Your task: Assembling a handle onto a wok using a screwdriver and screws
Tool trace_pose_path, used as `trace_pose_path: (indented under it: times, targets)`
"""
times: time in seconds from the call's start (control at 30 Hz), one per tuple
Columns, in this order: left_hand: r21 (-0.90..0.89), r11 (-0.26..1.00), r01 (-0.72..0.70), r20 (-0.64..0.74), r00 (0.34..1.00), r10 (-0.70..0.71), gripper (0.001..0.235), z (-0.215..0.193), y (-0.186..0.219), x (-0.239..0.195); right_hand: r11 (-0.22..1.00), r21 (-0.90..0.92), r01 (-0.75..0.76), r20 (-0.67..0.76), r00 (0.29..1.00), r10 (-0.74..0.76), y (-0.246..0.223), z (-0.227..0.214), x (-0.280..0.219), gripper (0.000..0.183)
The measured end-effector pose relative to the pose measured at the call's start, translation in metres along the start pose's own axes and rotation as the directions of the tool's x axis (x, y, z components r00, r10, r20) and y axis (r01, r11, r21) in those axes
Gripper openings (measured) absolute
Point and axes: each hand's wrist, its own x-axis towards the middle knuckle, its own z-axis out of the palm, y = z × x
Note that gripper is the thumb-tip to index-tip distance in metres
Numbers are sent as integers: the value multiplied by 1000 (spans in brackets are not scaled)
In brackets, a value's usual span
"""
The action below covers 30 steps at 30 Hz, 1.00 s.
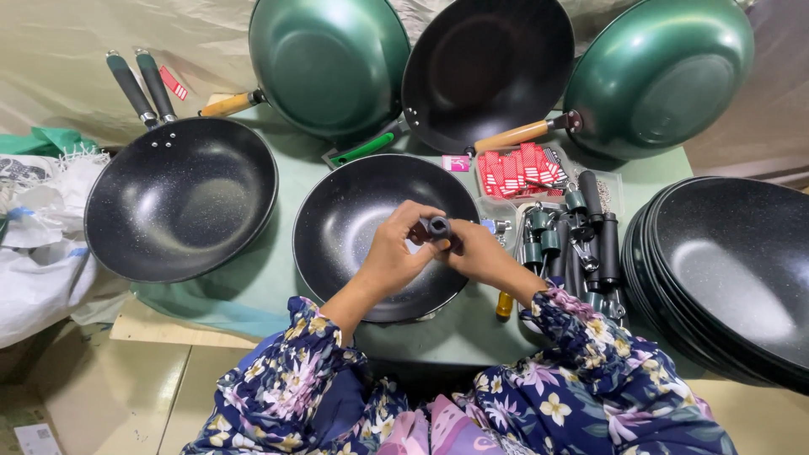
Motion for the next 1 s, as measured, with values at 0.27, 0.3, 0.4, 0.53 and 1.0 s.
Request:
trace_pose_path:
  times: [0.27,0.3,0.4,0.53,1.0]
  targets:
    - [39,987,157,-113,982,-152,40,-19,-20,9,999,45,14,-114,993,-9,6,-16,3,46]
    - [32,974,226,-128,967,-220,41,-21,-26,10,997,78,9,-146,989,3,10,-17,4,47]
    - [34,892,450,-69,892,-447,44,-31,-49,18,991,117,71,-257,966,-38,7,-20,1,44]
    - [-4,869,495,12,869,-495,42,-35,-64,17,978,145,146,-328,940,-92,13,-19,2,47]
    - [369,882,293,309,856,-414,24,4,-63,1,904,154,399,-318,886,-337,-34,-20,-13,44]
